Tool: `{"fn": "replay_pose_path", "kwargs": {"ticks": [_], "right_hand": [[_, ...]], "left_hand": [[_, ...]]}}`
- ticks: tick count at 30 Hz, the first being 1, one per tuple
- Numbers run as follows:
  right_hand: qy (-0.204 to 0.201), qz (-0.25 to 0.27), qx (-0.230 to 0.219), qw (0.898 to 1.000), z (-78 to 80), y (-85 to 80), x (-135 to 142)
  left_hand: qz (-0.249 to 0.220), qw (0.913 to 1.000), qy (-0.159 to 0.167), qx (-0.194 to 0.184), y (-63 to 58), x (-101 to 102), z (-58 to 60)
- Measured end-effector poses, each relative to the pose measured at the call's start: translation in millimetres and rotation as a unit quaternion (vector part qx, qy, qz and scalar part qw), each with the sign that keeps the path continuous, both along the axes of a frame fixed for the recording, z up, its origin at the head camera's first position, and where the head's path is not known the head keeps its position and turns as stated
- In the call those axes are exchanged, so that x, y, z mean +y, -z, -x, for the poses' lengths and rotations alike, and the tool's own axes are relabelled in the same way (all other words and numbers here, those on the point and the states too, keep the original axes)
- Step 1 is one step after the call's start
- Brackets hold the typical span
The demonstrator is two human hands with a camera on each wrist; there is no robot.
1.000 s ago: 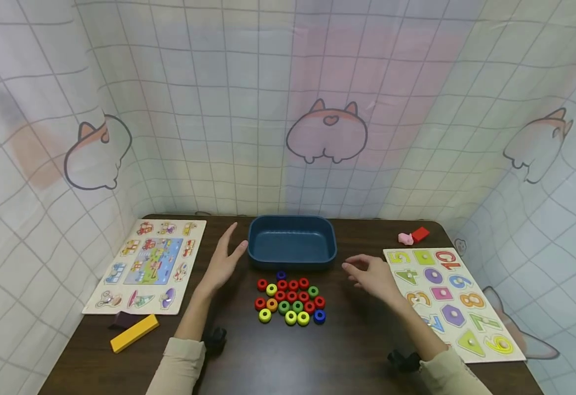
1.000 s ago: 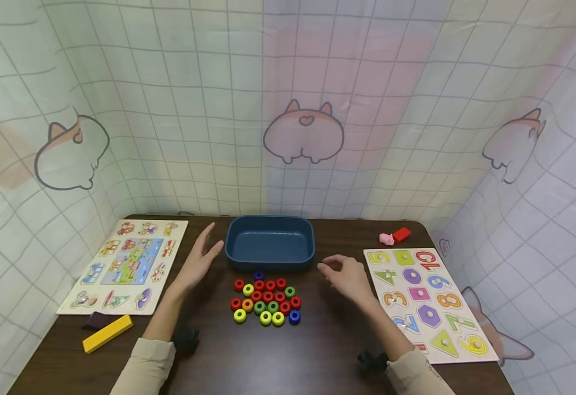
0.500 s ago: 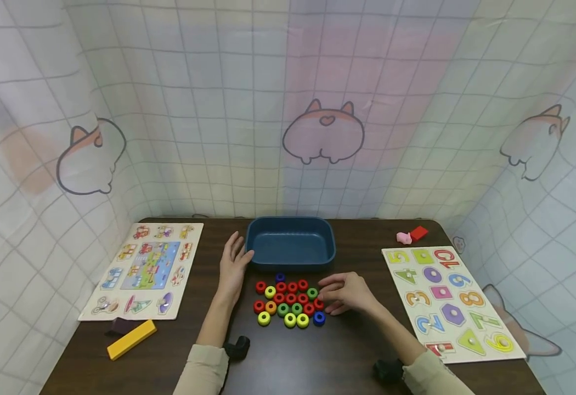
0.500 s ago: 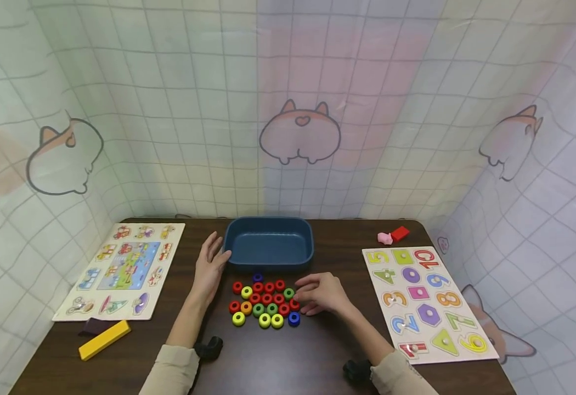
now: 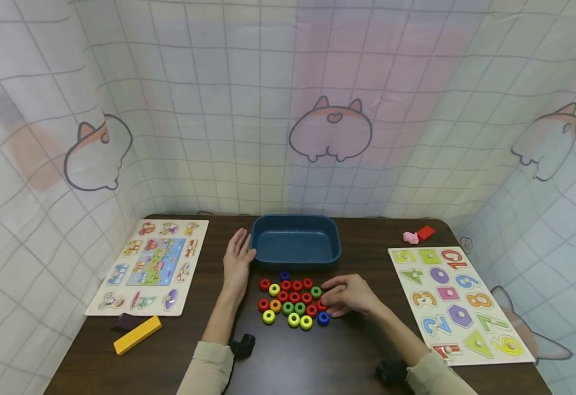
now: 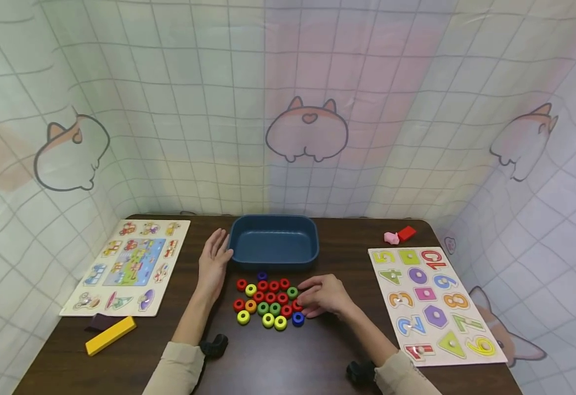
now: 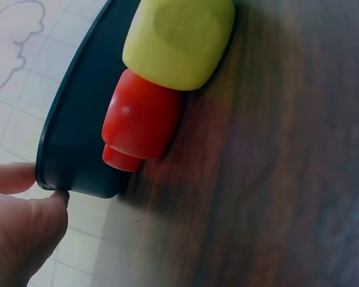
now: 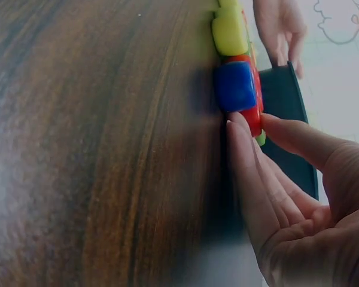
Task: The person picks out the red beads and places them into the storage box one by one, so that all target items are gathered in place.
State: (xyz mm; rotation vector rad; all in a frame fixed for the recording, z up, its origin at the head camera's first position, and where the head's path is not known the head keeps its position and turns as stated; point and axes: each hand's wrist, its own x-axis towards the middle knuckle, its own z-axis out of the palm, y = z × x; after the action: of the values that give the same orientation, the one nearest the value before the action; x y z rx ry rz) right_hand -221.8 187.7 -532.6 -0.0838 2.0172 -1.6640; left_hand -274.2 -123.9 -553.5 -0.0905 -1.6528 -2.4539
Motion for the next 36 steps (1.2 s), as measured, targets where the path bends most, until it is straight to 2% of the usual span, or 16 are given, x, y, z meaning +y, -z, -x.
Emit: {"fn": "replay_pose_path", "kwargs": {"ticks": [9, 16, 22, 26, 30, 36], "right_hand": [[-0.014, -0.001, 0.009, 1.0, 8.2, -13.8, 1.4], [-0.059, 0.021, 0.031, 0.998, 22.8, -51.0, 2.1], [-0.079, 0.038, 0.047, 0.995, 63.5, -83.9, -16.5], [-0.09, 0.033, 0.047, 0.994, 97.6, -96.0, -38.4], [-0.082, 0.006, 0.039, 0.996, 127.6, -96.8, -63.3], [-0.061, -0.035, 0.016, 0.997, 159.8, -81.5, -101.0]], "left_hand": [[-0.034, 0.9994, 0.004, 0.01, -1.4, -3.9, 5.0], [-0.039, 0.999, -0.009, 0.019, -2.4, -3.2, 6.6], [-0.045, 0.9987, -0.015, 0.018, -1.9, -3.8, 8.7], [-0.046, 0.9987, -0.016, 0.014, -2.5, -5.1, 9.3], [-0.041, 0.9991, -0.009, 0.011, -2.5, -4.3, 8.0], [-0.028, 0.9996, -0.003, -0.005, 0.5, -1.2, 1.2]]}}
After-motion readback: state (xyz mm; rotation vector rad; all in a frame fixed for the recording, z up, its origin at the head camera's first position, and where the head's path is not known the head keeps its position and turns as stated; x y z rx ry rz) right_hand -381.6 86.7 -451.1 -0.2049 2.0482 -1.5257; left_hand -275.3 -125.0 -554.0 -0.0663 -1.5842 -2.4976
